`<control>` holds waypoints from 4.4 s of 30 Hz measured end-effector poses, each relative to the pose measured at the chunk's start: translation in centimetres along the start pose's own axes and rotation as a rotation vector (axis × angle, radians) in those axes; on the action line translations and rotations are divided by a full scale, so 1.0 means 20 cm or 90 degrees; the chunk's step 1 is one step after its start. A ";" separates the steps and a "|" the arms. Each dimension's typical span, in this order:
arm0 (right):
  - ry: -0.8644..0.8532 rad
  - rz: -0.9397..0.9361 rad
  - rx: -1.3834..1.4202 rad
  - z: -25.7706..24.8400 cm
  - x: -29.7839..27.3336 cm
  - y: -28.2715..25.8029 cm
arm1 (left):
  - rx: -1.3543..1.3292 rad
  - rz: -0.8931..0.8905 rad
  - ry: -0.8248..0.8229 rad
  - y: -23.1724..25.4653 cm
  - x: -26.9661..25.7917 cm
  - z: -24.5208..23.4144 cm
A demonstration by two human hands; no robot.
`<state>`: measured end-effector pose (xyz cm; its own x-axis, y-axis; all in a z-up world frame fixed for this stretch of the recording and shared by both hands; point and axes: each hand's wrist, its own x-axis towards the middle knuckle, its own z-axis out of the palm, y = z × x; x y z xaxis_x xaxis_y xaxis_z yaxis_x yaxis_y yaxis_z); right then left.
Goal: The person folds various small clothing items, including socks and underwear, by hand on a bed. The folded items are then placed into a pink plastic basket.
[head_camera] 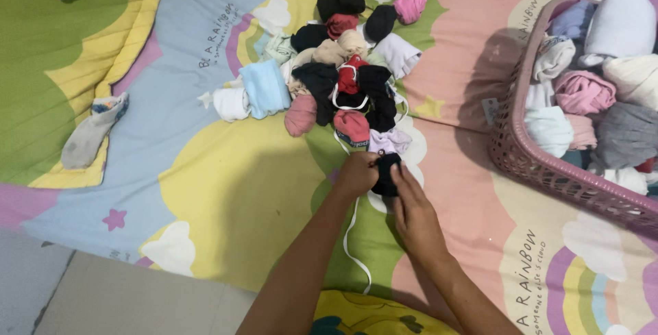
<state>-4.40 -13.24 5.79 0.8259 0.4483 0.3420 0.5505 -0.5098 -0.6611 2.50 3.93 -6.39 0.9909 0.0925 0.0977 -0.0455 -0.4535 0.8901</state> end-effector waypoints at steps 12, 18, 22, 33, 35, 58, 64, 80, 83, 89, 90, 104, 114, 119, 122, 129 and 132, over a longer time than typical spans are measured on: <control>0.010 0.024 -0.110 0.07 0.14 0.07 | -0.005 0.175 0.105 0.29 -0.07 -0.09; 0.110 0.293 0.018 0.12 0.22 0.17 | 0.081 0.194 0.140 0.34 -0.14 -0.06; 0.192 0.357 -0.041 0.18 0.30 0.32 | 0.032 0.159 0.108 0.34 -0.16 -0.05; 0.118 0.133 0.111 0.09 0.13 0.20 | 0.108 0.138 0.096 0.41 -0.31 -0.15; 0.073 0.084 0.143 0.03 0.14 0.17 | 0.084 0.121 0.067 0.43 -0.26 -0.16; 0.679 0.082 -0.165 -1.49 0.11 0.62 | 0.078 0.550 -0.196 1.95 0.37 0.84; 0.329 0.191 -0.238 -1.37 0.16 1.09 | 0.370 0.523 -0.161 1.59 0.62 1.21; 0.518 -0.021 -0.219 -0.95 0.33 0.44 | 0.190 0.518 0.133 1.08 0.44 0.32; 0.297 0.034 -0.054 -0.55 0.41 0.26 | 0.232 0.312 0.216 0.72 0.27 0.00; -0.097 0.077 -0.095 -0.01 0.50 0.26 | 0.393 0.168 0.060 0.20 0.02 -0.15; -0.079 0.086 -0.118 0.05 0.49 0.31 | 0.394 0.190 0.108 0.16 0.03 -0.13; 0.081 0.000 -0.104 0.09 1.05 0.34 | 0.278 0.241 0.343 0.39 0.33 -0.69; -0.263 0.199 -0.071 0.26 1.27 0.15 | 0.348 0.193 0.271 0.29 0.37 -0.74; -0.152 0.189 0.044 0.15 1.12 0.15 | 0.317 0.062 0.184 0.38 0.23 -0.68; -0.059 0.140 0.023 0.04 1.03 0.09 | 0.267 0.157 0.284 0.49 0.22 -0.65; -0.002 0.011 0.291 -0.21 0.92 -0.05 | -0.260 0.035 0.132 0.65 0.30 -0.54; 0.003 0.281 0.447 -0.28 0.90 -0.04 | -0.437 0.042 0.071 0.68 0.28 -0.51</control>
<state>10.78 -8.94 16.25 0.9497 0.3102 -0.0442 -0.0268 -0.0601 -0.9978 6.16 7.24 10.84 0.9659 0.1915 0.1742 -0.2120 0.1985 0.9569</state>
